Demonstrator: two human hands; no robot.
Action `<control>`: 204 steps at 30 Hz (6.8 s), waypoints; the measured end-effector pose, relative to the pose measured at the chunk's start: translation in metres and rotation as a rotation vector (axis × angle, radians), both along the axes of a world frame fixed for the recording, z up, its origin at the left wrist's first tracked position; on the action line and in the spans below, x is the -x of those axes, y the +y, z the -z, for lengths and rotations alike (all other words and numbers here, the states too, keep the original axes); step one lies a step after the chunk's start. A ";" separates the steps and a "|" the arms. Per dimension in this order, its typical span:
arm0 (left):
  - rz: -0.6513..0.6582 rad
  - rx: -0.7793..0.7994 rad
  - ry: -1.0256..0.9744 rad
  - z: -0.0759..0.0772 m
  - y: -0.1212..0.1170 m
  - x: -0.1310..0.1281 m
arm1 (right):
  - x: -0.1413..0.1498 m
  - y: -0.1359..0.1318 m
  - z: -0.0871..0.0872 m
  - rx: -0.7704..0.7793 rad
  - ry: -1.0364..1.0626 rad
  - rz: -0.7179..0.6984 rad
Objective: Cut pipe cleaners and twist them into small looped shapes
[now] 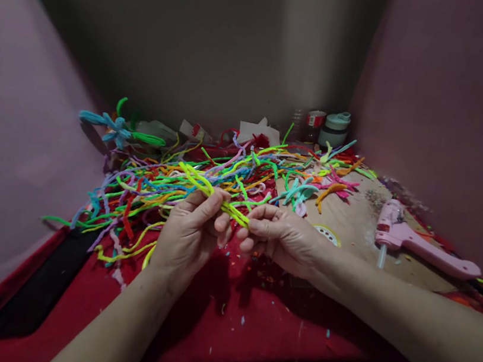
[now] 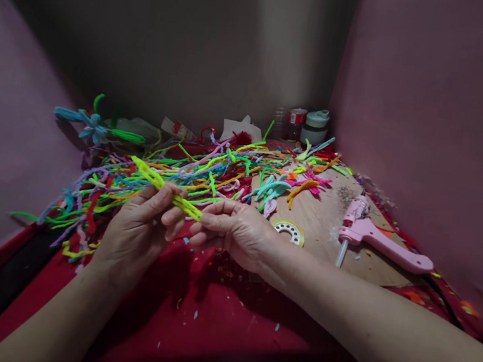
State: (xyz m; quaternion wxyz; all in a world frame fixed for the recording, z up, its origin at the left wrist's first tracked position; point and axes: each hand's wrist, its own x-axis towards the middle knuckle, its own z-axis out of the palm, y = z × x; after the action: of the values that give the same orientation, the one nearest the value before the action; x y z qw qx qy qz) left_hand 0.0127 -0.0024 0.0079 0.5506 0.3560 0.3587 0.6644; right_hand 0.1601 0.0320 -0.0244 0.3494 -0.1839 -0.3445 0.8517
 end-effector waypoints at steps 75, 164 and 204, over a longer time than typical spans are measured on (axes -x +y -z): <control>-0.180 -0.818 1.666 0.004 -0.002 0.020 | -0.008 -0.002 -0.013 -0.450 -0.427 0.065; -0.018 0.051 0.797 0.008 -0.012 -0.003 | -0.007 -0.006 -0.018 -0.526 -0.583 0.043; 0.166 0.080 0.736 0.007 -0.012 0.008 | -0.004 0.001 -0.005 -0.384 -0.153 0.283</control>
State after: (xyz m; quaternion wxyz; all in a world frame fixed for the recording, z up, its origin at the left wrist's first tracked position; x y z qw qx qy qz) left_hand 0.0043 -0.0141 0.0012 0.4504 0.5770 0.5279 0.4307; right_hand 0.1639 0.0329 -0.0193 0.4667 -0.2244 -0.4961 0.6969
